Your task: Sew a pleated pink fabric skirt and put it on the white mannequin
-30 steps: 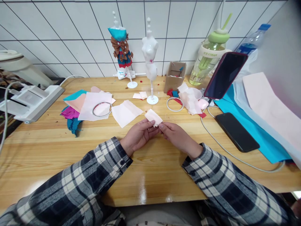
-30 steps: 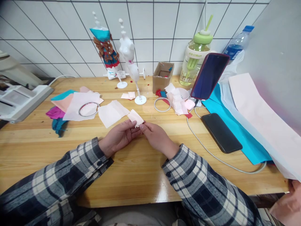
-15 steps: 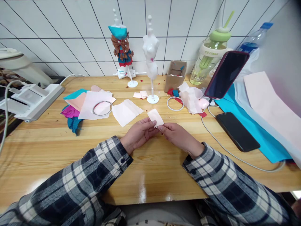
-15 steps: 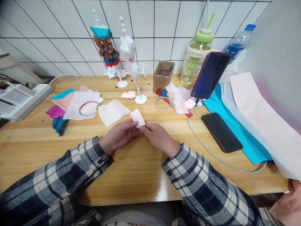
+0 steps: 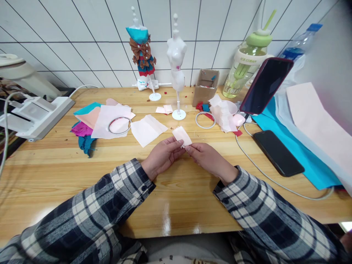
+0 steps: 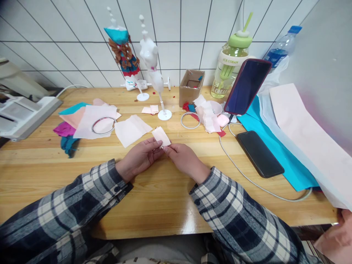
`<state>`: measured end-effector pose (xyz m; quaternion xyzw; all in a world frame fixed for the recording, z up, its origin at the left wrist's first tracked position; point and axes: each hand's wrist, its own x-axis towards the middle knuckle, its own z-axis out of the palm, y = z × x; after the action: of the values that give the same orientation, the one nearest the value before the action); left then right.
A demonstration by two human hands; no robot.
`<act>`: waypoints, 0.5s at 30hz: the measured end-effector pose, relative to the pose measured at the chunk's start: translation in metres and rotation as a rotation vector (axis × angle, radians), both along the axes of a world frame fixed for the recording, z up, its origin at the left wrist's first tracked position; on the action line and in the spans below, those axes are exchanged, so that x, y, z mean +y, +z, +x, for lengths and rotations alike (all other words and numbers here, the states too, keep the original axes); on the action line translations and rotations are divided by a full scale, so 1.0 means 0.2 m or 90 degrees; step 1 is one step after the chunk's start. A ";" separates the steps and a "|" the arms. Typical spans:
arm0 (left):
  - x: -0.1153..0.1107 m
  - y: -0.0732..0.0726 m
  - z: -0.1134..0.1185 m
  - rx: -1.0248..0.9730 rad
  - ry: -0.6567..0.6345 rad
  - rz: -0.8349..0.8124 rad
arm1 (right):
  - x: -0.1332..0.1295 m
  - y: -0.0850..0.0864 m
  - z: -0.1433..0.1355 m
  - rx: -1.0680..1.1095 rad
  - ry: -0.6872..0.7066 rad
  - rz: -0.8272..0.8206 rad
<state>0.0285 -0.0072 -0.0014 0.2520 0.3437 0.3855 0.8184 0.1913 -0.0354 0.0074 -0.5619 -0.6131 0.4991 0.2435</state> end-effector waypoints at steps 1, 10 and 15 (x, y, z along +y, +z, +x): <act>0.00 0.00 0.00 -0.001 -0.002 0.002 | 0.00 0.00 0.00 0.001 0.000 -0.001; 0.00 0.00 -0.01 -0.014 -0.017 0.017 | -0.01 0.00 0.00 -0.051 0.032 0.088; 0.01 0.00 -0.02 -0.029 0.045 -0.031 | -0.03 0.02 0.00 -0.094 0.052 0.136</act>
<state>0.0255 -0.0044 -0.0024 0.2112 0.3429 0.4115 0.8176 0.1909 -0.0419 0.0118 -0.5424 -0.7016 0.3977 0.2353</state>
